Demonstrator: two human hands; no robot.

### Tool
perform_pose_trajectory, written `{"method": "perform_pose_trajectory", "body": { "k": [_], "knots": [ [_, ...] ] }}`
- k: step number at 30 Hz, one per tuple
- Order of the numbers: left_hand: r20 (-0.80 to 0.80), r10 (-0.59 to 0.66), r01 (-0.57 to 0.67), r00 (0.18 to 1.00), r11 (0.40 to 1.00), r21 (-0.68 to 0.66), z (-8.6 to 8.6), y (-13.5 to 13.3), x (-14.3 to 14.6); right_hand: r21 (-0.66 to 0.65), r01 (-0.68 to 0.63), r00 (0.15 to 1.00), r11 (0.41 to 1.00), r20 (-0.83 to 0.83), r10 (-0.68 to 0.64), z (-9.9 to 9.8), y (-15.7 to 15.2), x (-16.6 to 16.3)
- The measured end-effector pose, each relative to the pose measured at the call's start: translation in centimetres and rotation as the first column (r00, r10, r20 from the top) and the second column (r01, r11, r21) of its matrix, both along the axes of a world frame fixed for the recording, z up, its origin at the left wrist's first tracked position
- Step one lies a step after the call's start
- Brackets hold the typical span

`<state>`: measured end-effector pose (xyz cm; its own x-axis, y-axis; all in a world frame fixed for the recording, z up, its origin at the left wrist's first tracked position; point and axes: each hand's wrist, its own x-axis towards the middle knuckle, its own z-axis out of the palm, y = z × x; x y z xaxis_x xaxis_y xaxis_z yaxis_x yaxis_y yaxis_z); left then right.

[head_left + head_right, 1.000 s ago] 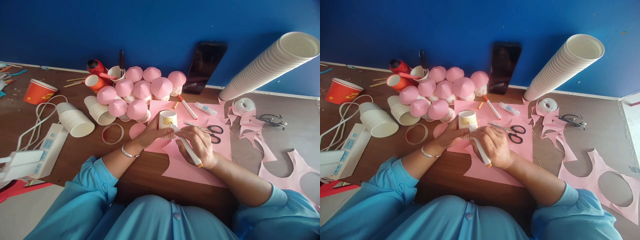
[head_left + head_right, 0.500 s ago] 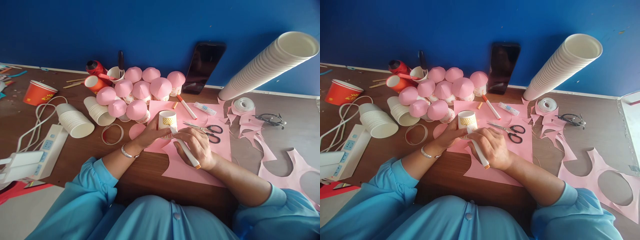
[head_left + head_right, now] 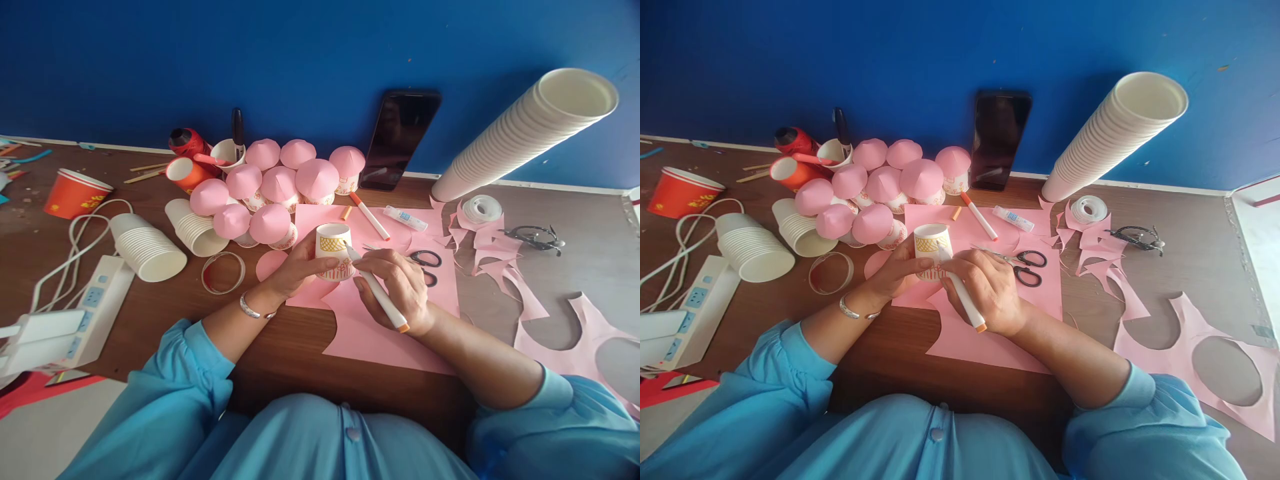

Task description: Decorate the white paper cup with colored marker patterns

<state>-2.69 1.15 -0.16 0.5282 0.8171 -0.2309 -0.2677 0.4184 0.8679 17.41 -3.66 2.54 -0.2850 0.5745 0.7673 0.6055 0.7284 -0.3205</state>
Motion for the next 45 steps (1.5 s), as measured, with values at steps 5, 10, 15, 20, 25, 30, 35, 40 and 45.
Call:
{"method": "perform_pose_trajectory", "body": {
  "k": [5, 10, 15, 20, 25, 30, 35, 40, 45],
  "knots": [
    [-0.005, -0.005, 0.005, 1.000, 1.000, 0.013, -0.27, 0.01, 0.00, -0.010, 0.010, 1.000, 1.000, 0.014, -0.010, -0.04, 0.01, 0.00],
    [-0.016, 0.010, -0.010, 1.000, 1.000, 0.018, -0.48, 0.04, -0.10, -0.024, 0.008, 1.000, 1.000, 0.009, -0.008, -0.19, 0.04, -0.02],
    [-0.011, 0.003, -0.003, 1.000, 1.000, 0.030, -0.50, 0.06, -0.10, -0.017, 0.003, 1.000, 1.000, 0.018, -0.003, -0.10, 0.05, -0.05],
    [-0.006, 0.007, -0.007, 1.000, 1.000, 0.021, -0.48, 0.05, 0.03, -0.025, 0.007, 1.000, 1.000, 0.009, -0.007, -0.27, 0.09, -0.06],
    [0.005, 0.001, -0.001, 1.000, 1.000, 0.019, -0.60, 0.06, 0.03, -0.021, 0.005, 1.000, 1.000, 0.008, -0.005, -0.39, 0.07, -0.13],
    [0.004, -0.011, 0.011, 1.000, 1.000, 0.012, -0.49, 0.07, 0.02, -0.016, -0.014, 1.000, 1.000, 0.018, 0.014, -0.32, -0.02, -0.21],
    [0.029, -0.021, 0.021, 0.999, 1.000, 0.009, -0.56, 0.07, -0.03, -0.014, -0.030, 0.999, 0.999, 0.018, 0.030, -0.24, -0.06, -0.30],
    [0.020, -0.005, 0.005, 1.000, 1.000, -0.005, -0.34, 0.10, 0.14, -0.020, -0.049, 0.998, 0.999, 0.025, 0.050, -0.26, -0.21, -0.33],
    [0.031, 0.015, -0.015, 0.999, 1.000, -0.010, -0.08, 0.10, 0.27, -0.032, -0.060, 0.998, 0.998, 0.031, 0.061, -0.55, -0.38, -0.40]
  ]
}}
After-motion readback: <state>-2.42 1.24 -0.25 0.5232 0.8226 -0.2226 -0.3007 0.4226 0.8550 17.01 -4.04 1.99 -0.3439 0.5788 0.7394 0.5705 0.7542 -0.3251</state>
